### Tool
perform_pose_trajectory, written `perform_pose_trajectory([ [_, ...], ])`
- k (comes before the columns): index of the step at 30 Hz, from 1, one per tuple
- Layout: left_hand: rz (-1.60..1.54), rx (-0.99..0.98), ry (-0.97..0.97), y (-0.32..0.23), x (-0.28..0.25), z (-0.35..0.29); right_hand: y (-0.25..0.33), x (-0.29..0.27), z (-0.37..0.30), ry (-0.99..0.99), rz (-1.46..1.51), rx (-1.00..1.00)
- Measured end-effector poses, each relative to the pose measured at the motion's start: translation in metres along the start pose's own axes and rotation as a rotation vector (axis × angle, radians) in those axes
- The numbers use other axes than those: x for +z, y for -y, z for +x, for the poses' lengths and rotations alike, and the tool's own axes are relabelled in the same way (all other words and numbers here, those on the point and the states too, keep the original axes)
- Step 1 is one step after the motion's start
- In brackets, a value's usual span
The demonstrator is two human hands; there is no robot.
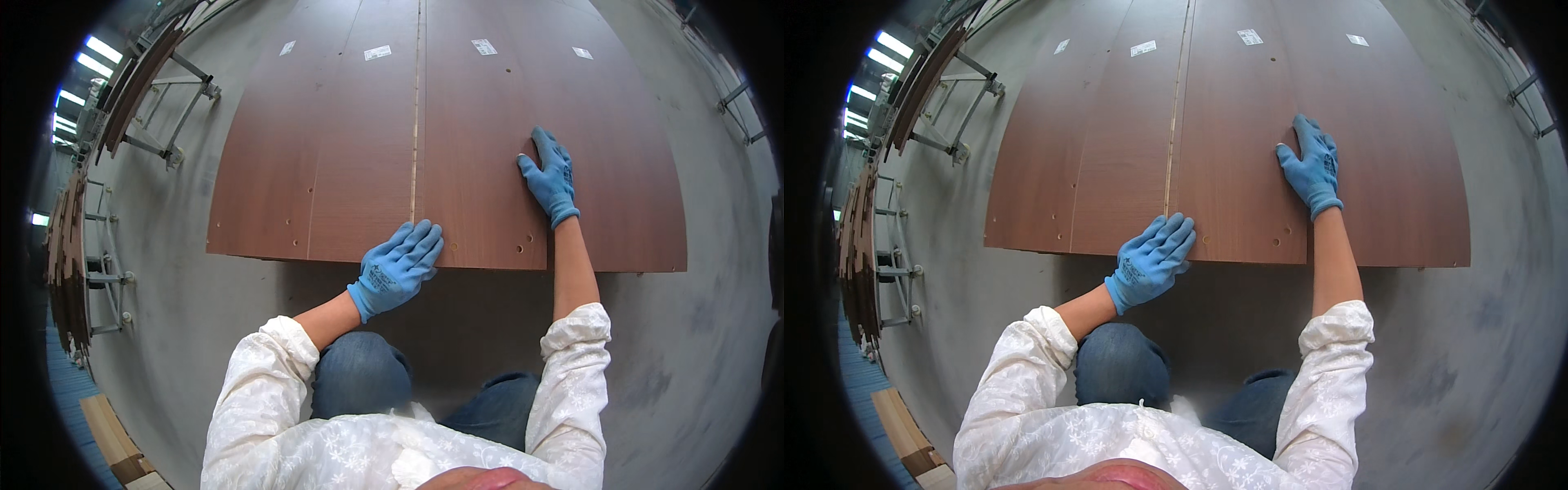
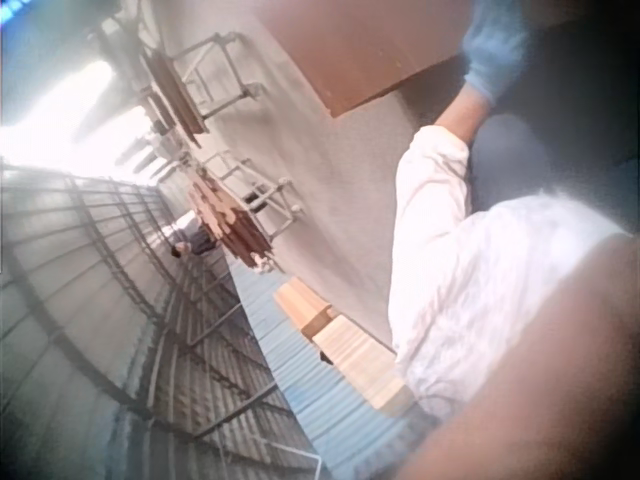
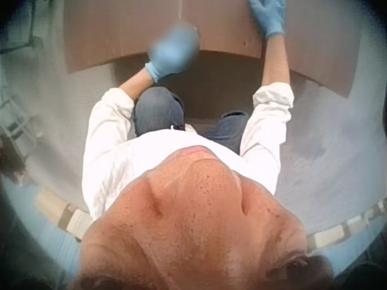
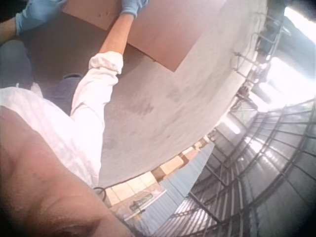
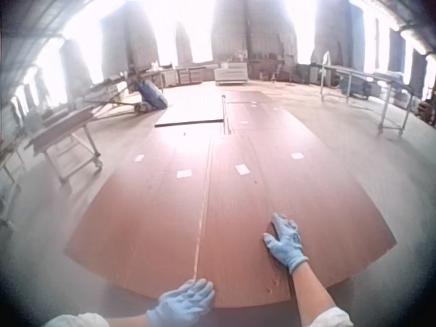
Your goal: The person picks up, wipes, and stacks brown wood panels in a workshop. They handle each panel one at a time, wipe it with a cloth, and place it on a stack or table.
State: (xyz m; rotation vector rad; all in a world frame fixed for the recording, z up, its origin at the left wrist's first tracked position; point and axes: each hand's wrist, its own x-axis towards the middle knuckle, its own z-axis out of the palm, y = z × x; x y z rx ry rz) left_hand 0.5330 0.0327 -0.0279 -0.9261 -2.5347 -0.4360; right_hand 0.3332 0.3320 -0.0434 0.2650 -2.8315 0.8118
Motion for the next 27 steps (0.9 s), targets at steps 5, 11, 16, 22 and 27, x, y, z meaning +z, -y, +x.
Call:
perform_pose_trajectory([
  [5,0.017,0.009,0.010,0.001,0.000,0.000,0.001,-0.002,-0.002,0.013,0.021,0.050],
  [11,0.007,0.006,0.004,0.001,0.001,0.000,0.002,-0.003,-0.001,0.022,0.019,0.006],
  [16,0.029,0.022,-0.014,0.000,0.003,-0.002,0.002,-0.004,0.000,0.050,0.001,0.030],
  [22,-0.031,0.001,0.016,-0.001,-0.004,0.005,-0.010,0.004,0.001,0.005,-0.032,-0.075],
  [27,-0.228,-0.148,0.158,-0.032,-0.092,0.004,-0.013,-0.007,-0.005,-0.041,0.243,-0.017],
])
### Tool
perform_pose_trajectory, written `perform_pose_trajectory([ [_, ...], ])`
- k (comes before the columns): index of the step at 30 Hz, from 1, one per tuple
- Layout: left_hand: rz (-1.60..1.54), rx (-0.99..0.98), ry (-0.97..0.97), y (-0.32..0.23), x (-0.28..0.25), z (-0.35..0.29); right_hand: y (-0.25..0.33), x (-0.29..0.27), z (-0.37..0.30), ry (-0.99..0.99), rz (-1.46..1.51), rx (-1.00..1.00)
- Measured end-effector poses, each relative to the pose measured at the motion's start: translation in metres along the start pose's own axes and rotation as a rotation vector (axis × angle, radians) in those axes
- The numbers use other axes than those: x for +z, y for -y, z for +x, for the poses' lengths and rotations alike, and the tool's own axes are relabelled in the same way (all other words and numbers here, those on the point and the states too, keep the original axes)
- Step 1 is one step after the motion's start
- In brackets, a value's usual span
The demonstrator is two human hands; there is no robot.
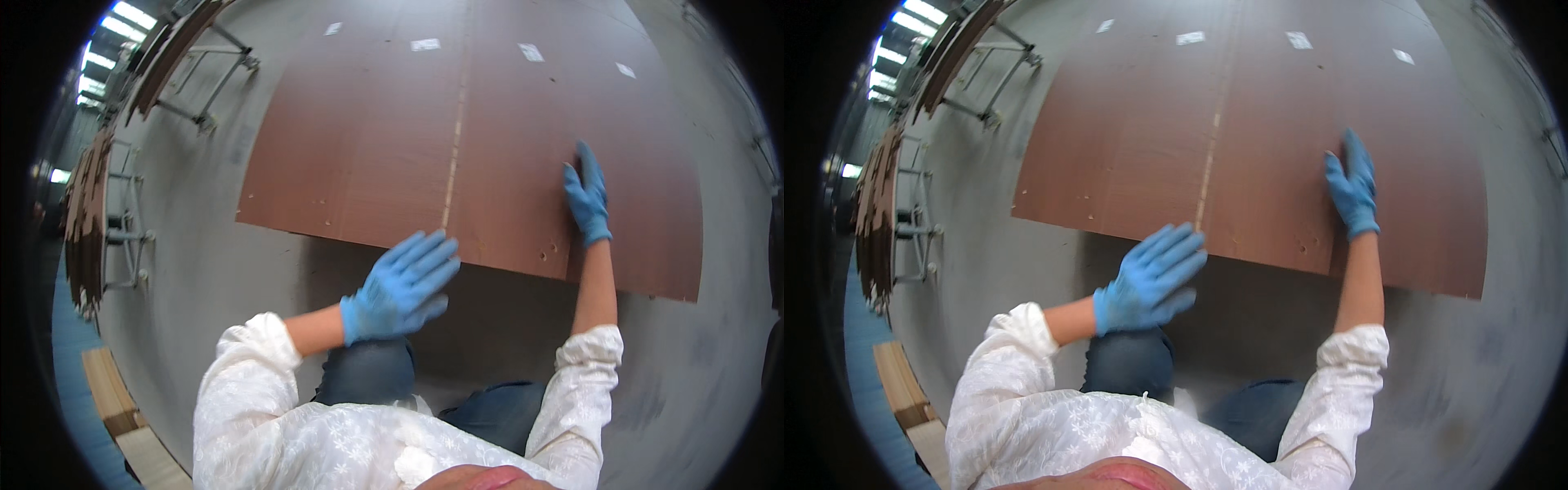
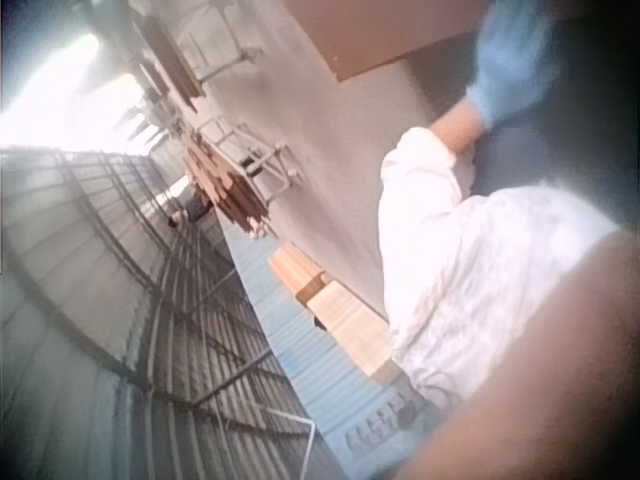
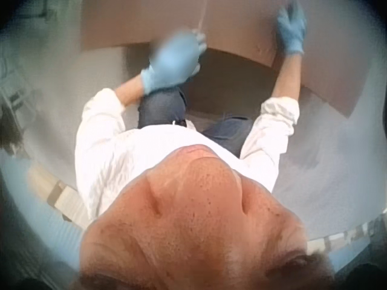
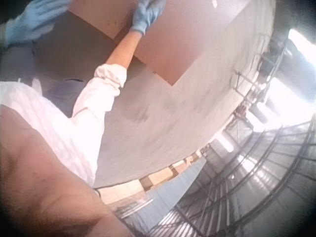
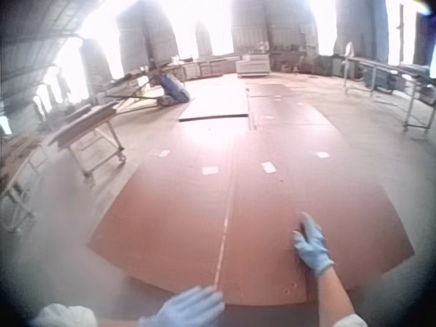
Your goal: The person picks up, wipes, and stacks brown wood panels in a workshop. They handle each panel one at a time, wipe it with a cloth, and place it on a stack or table.
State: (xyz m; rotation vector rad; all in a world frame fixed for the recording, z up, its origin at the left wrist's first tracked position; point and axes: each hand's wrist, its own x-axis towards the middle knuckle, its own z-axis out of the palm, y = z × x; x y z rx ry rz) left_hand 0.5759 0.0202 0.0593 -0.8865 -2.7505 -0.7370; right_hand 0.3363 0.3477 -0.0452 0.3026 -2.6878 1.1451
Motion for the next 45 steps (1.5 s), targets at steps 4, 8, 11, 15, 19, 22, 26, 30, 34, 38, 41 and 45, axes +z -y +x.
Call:
perform_pose_trajectory([
  [4,-0.209,-0.223,0.230,-0.059,-0.076,-0.055,0.020,-0.032,-0.025,-0.007,0.317,0.066],
  [8,-0.340,-0.415,0.242,-0.066,-0.089,-0.081,0.054,-0.055,-0.073,-0.057,0.112,0.040],
  [11,-0.297,-0.370,0.279,-0.068,-0.093,-0.093,0.091,-0.053,-0.121,-0.074,0.022,0.105],
  [15,-0.282,-0.483,0.314,-0.077,-0.114,-0.113,0.165,-0.035,-0.196,0.048,0.190,0.278],
  [19,-0.252,-0.559,0.440,-0.088,-0.142,-0.136,0.267,-0.055,-0.259,0.275,0.236,0.366],
  [22,-0.147,-0.625,0.491,-0.112,-0.172,-0.154,0.342,-0.109,-0.282,0.562,0.191,0.460],
  [26,-0.189,-0.998,0.553,-0.173,-0.239,-0.194,0.414,-0.191,-0.284,0.978,0.044,0.701],
  [30,-0.405,-1.366,0.662,-0.217,-0.319,-0.253,0.452,-0.234,-0.269,1.263,-0.238,0.555],
  [34,-0.482,-1.663,0.492,-0.268,-0.387,-0.329,0.478,-0.241,-0.231,1.403,-0.380,0.313],
  [38,-0.636,-1.802,0.343,-0.281,-0.415,-0.399,0.509,-0.212,-0.188,1.240,-0.375,0.294],
  [41,-0.713,-1.733,0.298,-0.266,-0.424,-0.441,0.530,-0.169,-0.173,1.119,-0.334,0.468],
  [45,-0.736,-1.811,0.090,-0.199,-0.468,-0.486,0.566,-0.068,-0.171,1.007,-0.252,0.501],
])
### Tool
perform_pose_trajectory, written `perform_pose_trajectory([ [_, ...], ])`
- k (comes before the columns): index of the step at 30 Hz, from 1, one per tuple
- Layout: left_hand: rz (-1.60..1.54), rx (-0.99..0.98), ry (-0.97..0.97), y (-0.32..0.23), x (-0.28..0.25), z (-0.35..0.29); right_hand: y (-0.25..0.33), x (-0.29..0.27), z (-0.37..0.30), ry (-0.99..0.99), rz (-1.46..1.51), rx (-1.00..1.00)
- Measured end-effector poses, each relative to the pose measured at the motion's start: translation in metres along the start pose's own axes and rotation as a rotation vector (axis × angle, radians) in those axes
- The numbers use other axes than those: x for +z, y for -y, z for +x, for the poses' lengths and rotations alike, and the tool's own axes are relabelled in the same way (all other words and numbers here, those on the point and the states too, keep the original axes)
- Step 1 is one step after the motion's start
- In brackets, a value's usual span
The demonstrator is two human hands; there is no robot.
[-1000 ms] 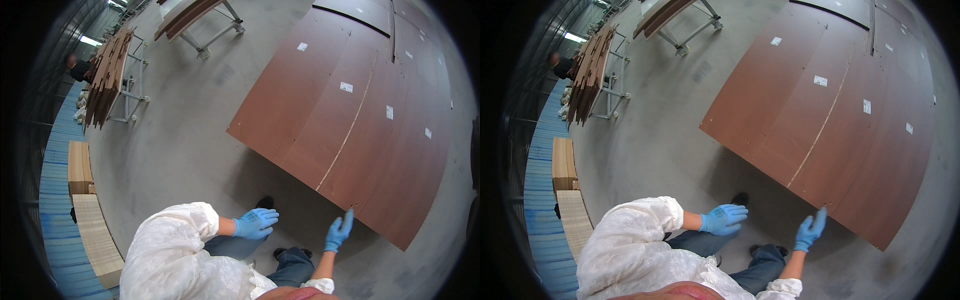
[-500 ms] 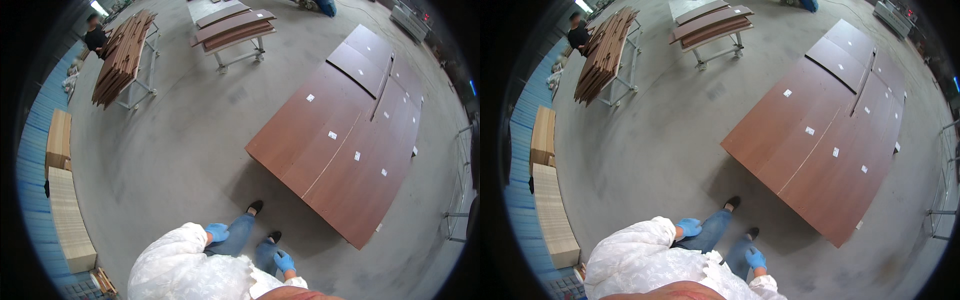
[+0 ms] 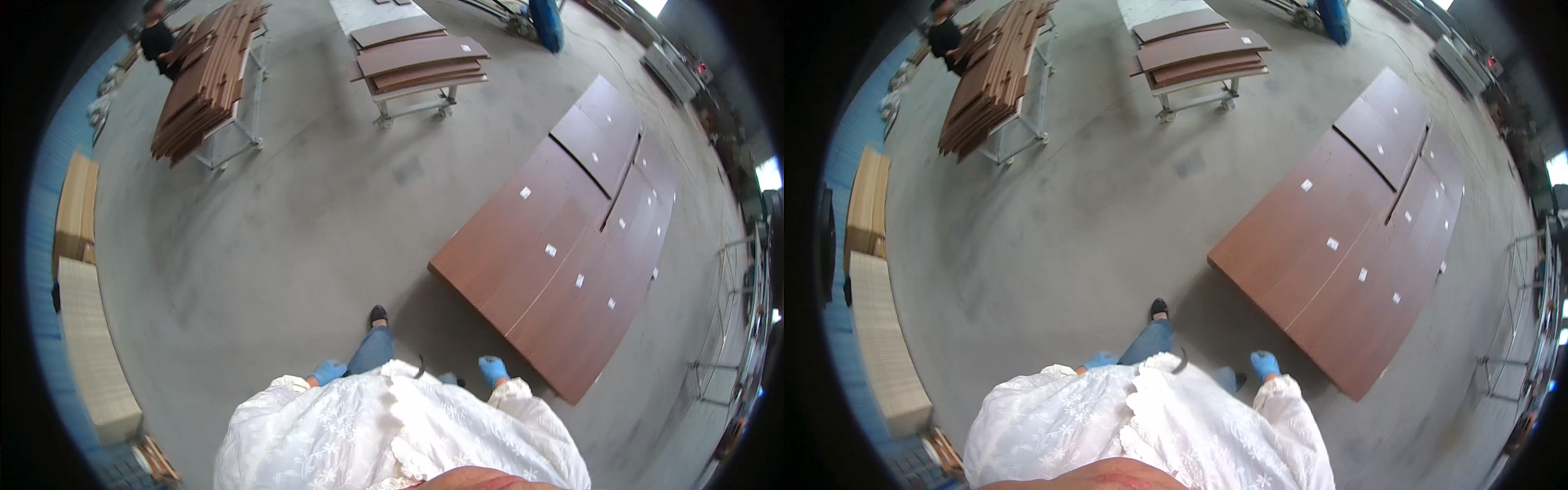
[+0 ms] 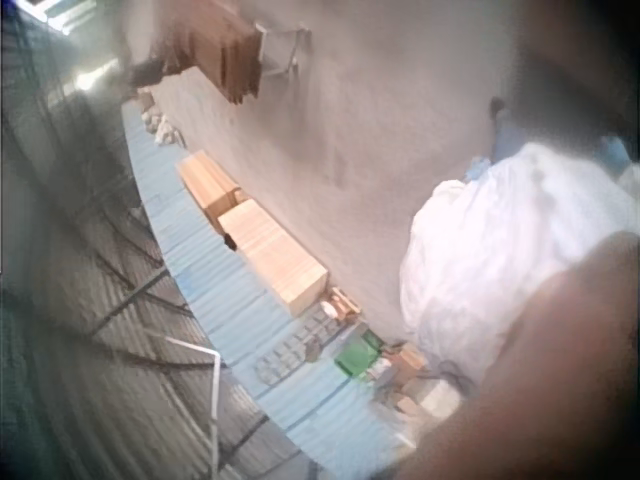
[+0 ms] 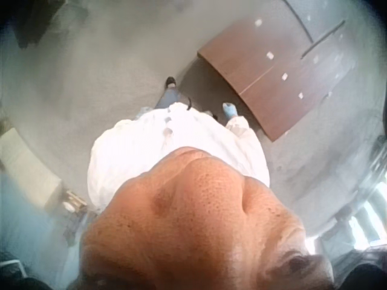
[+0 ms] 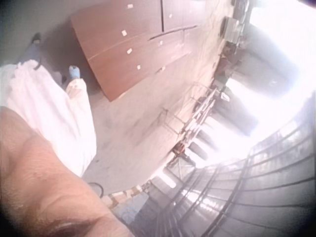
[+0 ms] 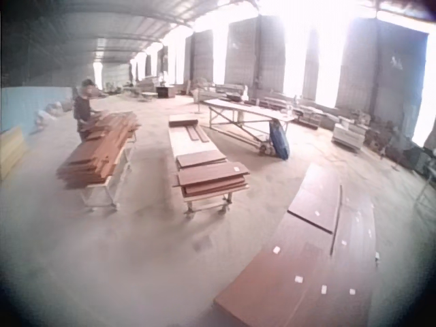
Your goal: The person picks up, wipes, and stacks brown wood panels in a workshop. They handle each panel one at a time, wipe it with a cloth, and place it on a stack or table.
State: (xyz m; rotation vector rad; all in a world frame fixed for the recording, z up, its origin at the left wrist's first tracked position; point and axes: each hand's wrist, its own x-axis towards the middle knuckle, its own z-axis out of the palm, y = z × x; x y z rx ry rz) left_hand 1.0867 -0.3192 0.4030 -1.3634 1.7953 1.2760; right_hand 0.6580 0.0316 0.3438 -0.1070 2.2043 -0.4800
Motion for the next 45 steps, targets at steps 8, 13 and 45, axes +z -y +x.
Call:
perform_pose_trajectory([
  [8,-0.098,0.129,-0.235,-0.068,-0.237,0.154,0.161,0.026,-0.001,0.107,0.179,0.074],
  [13,-0.206,0.239,-0.200,-0.168,-0.330,0.243,0.209,0.025,0.057,0.102,0.083,0.283],
  [45,-0.138,0.215,-0.523,-0.606,-0.777,0.665,0.842,-0.242,0.554,-0.052,0.166,-0.006],
])
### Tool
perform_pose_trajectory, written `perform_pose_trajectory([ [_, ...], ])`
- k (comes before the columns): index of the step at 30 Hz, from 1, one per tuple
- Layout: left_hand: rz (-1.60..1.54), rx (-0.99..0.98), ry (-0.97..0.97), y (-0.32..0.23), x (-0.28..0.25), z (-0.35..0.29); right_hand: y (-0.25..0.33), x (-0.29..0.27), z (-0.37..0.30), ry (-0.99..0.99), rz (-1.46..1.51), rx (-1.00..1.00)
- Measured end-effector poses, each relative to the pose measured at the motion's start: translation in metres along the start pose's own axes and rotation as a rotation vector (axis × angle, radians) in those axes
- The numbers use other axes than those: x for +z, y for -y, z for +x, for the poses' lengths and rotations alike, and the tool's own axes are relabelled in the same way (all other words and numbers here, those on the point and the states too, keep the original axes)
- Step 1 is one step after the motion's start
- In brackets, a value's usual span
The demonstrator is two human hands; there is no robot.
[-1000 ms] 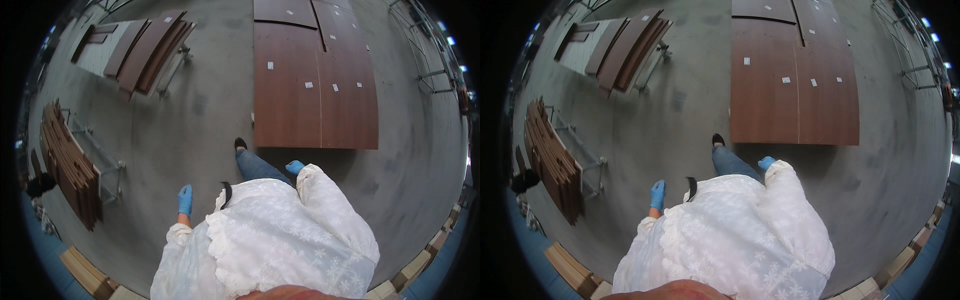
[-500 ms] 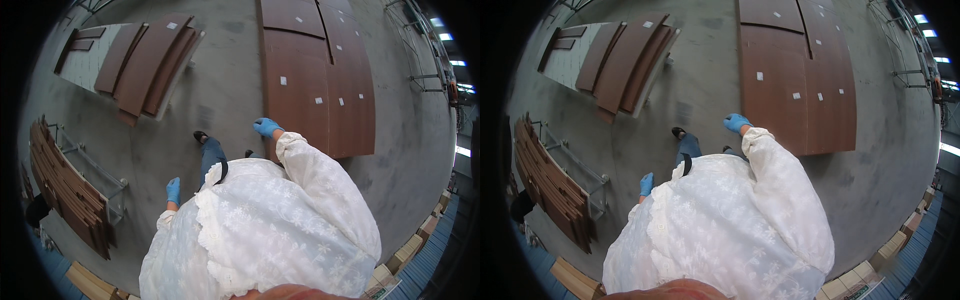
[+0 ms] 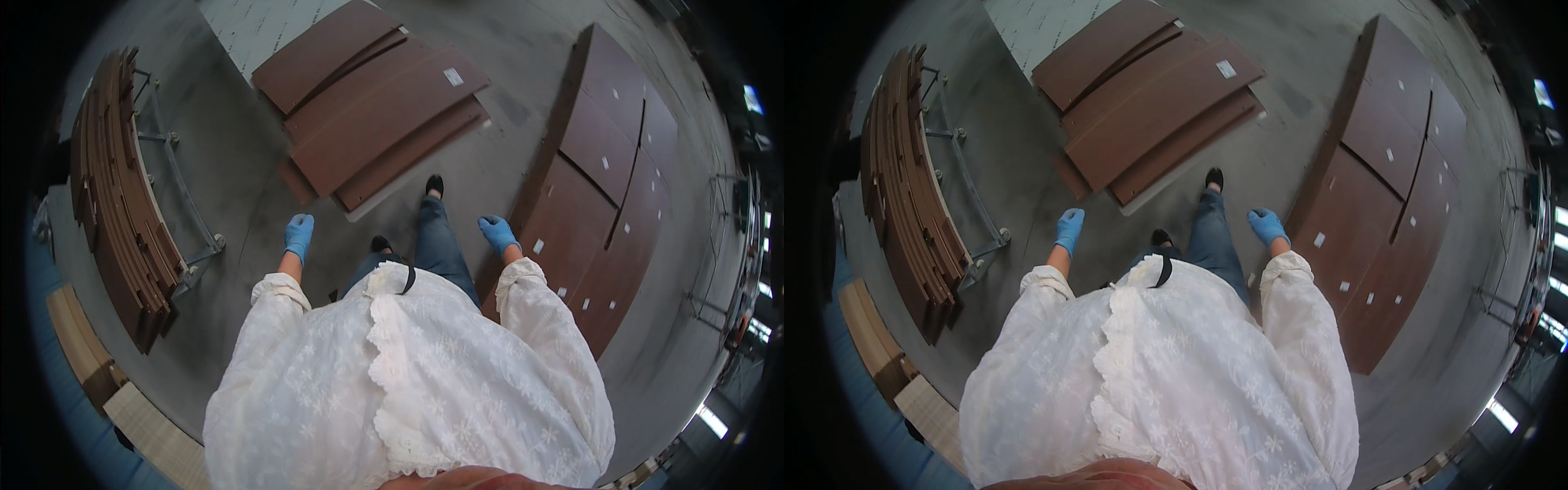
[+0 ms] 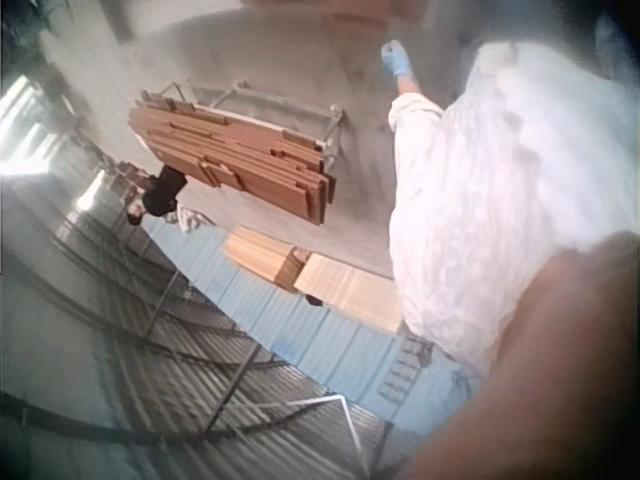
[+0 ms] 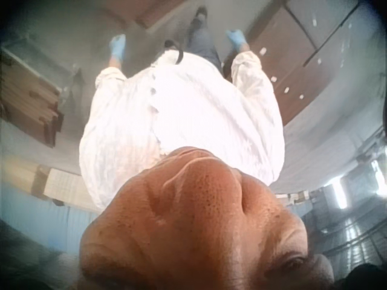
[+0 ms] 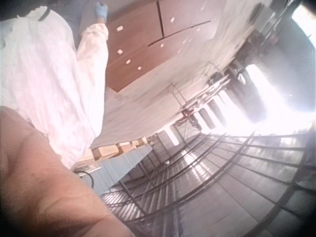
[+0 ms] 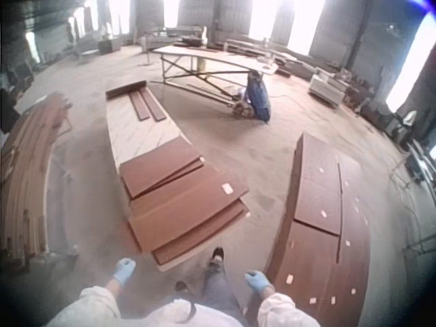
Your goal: The person picks up, wipes, and stacks brown wood panels in a workshop. They handle each panel one at a time, wipe it with a cloth, and place it on a stack or table.
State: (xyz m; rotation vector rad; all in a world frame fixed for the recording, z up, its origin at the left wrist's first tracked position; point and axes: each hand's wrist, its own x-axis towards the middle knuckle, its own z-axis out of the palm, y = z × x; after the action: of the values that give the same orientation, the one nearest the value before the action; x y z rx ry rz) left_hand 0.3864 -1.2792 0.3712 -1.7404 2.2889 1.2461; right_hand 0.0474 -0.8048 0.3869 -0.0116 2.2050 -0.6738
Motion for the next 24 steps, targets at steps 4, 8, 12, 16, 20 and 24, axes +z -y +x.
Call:
perform_pose_trajectory([
  [4,-0.332,-0.190,-0.053,-0.027,0.034,0.049,0.092,-0.038,0.108,-0.004,-0.124,-0.143],
  [8,-0.232,-0.182,-0.117,-0.068,0.054,0.084,0.192,-0.073,0.223,-0.233,-0.240,-0.332],
  [12,-0.268,-0.276,-0.217,-0.116,0.062,0.115,0.272,-0.101,0.318,-0.513,-0.526,-0.650],
  [16,-0.172,-0.466,-0.252,-0.138,0.072,0.145,0.313,-0.099,0.377,-0.510,-0.525,-0.655],
  [20,-0.037,-0.612,-0.355,-0.138,0.090,0.166,0.322,-0.080,0.405,-0.535,-0.464,-0.574],
  [24,-0.015,-0.736,-0.382,-0.127,0.089,0.176,0.332,-0.074,0.418,-0.496,-0.111,-0.319],
])
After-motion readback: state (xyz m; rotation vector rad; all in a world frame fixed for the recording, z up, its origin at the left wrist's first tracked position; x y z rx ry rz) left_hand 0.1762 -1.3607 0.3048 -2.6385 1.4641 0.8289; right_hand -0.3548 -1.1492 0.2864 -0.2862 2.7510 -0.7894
